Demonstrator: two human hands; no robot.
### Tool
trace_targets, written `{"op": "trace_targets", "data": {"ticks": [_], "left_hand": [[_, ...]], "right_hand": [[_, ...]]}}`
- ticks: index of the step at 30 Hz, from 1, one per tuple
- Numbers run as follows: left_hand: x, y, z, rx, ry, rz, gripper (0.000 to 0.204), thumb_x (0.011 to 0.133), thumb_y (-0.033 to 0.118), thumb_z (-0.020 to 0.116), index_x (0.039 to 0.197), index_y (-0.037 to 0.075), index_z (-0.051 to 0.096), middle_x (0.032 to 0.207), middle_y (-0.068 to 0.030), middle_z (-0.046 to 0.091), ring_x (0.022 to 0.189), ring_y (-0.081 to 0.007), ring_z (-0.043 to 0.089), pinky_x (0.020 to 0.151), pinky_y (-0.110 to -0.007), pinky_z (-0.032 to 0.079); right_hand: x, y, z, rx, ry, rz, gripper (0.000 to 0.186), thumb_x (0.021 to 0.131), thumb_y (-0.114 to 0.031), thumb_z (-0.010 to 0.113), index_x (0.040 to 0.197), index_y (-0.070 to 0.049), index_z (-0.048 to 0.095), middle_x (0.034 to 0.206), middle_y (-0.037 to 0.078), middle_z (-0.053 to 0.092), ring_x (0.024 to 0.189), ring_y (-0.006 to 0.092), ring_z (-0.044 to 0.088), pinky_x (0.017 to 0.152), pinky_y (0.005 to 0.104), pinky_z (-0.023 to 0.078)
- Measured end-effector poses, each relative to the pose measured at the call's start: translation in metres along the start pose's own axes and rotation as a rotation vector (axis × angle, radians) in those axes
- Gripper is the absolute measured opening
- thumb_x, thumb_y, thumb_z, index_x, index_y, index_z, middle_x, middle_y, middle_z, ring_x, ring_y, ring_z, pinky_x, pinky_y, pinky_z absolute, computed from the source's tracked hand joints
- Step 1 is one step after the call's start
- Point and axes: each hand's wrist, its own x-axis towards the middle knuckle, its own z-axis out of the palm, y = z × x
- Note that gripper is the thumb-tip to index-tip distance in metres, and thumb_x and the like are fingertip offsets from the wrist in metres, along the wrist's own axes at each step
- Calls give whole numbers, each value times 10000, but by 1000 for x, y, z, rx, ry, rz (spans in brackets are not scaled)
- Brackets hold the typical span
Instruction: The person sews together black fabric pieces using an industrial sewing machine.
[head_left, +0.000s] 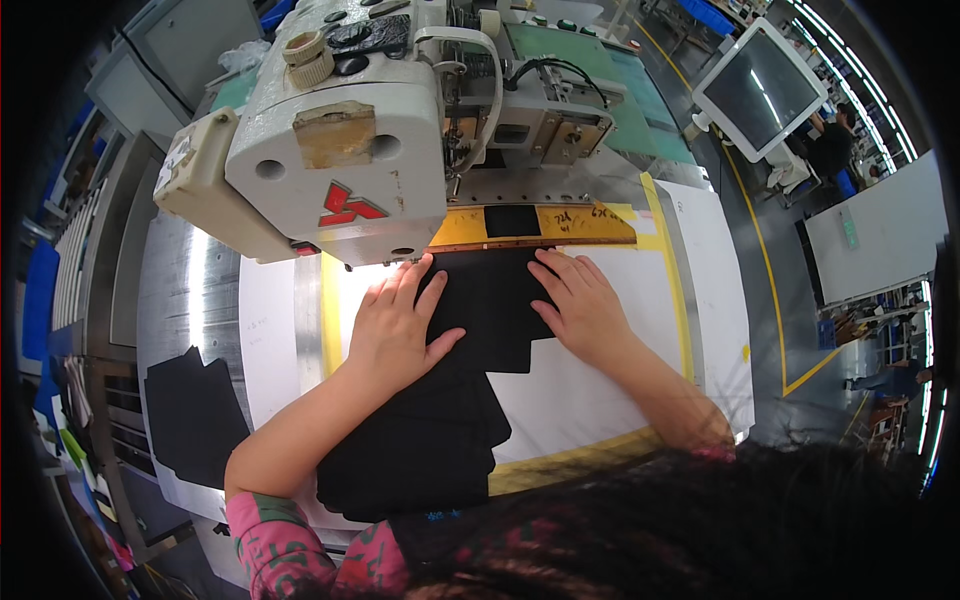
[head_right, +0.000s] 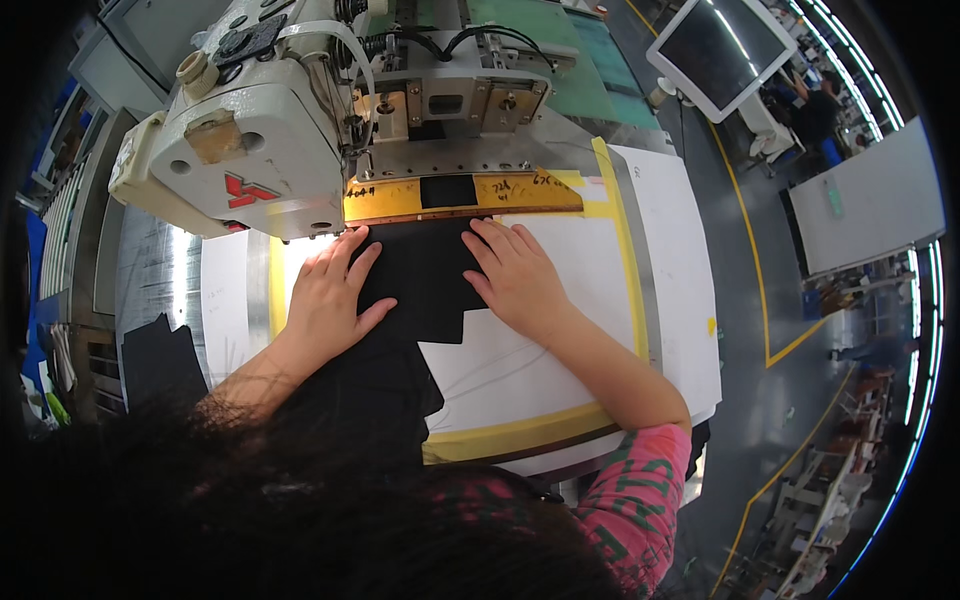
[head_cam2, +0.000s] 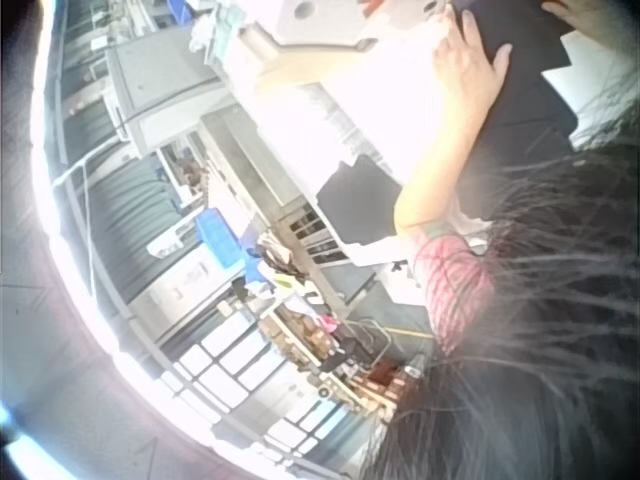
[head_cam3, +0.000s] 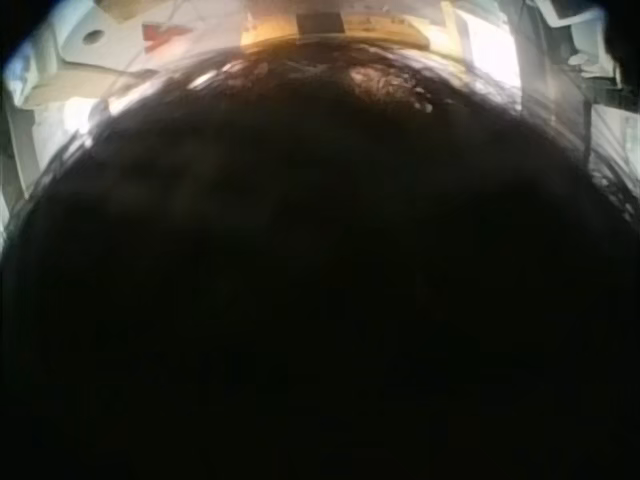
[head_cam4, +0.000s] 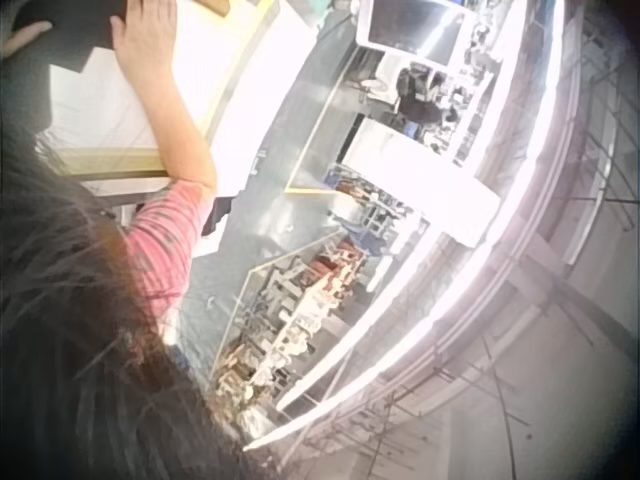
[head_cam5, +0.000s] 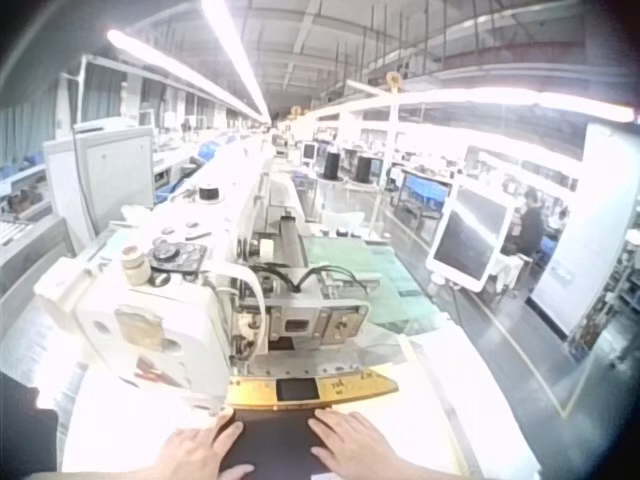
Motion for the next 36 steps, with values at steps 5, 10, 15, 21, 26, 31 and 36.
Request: {"op": "trace_targets", "data": {"ticks": [5, 10, 15, 21, 26, 31, 36], "left_hand": [[1, 0, -1, -1, -13, -10, 637, 790, 405, 719, 1269, 21, 549, 1393, -158, 454, 1261, -310, 469, 983, -414, 383], [1, 1, 3, 20, -31, -9, 644, 795, 416, 705, 1274, 17, 545, 1384, -162, 458, 1231, -313, 487, 964, -412, 396], [0, 1, 2, 6, -29, -25, 660, 791, 427, 706, 1274, 10, 538, 1385, -165, 458, 1220, -316, 494, 957, -408, 401], [3, 3, -3, 29, -47, 12, 641, 822, 430, 673, 1260, -18, 538, 1385, -167, 466, 1247, -311, 488, 1030, -406, 375], [1, 2, 1, 27, -81, 7, 673, 834, 469, 643, 1268, -34, 530, 1377, -177, 471, 1253, -302, 494, 1027, -400, 382], [1, 2, -1, 29, -109, -11, 694, 836, 492, 630, 1272, -39, 529, 1374, -184, 474, 1256, -305, 494, 1022, -399, 388], [1, 2, 1, 66, -91, 15, 692, 838, 486, 628, 1280, -36, 530, 1383, -181, 476, 1253, -310, 493, 1020, -405, 388]], "right_hand": [[17, -2, -6, 37, -7, -1, 472, 829, -251, 684, 1211, 0, 569, 1223, 129, 568, 1130, 294, 544, 1032, 448, 371], [43, -28, 10, -25, 22, -168, 491, 830, -334, 674, 1194, -18, 586, 1217, 112, 586, 1122, 257, 555, 1042, 470, 347], [53, -39, 25, 46, -21, -225, 510, 845, -344, 645, 1234, -26, 561, 1271, 102, 554, 1189, 239, 500, 1038, 437, 358], [28, -27, 16, -22, -51, -111, 536, 845, -304, 654, 1284, -22, 532, 1341, 120, 509, 1236, 259, 477, 1045, 428, 360], [30, -29, 17, -7, -45, -111, 532, 843, -269, 657, 1288, -7, 527, 1338, 142, 508, 1239, 280, 480, 1056, 423, 363], [30, -32, 17, -45, -36, -103, 523, 847, -279, 652, 1287, -22, 533, 1334, 137, 513, 1228, 283, 492, 1063, 448, 354], [28, -34, 17, -133, -41, -74, 524, 845, -301, 653, 1287, -46, 540, 1327, 133, 520, 1217, 287, 500, 1063, 475, 348]]}}
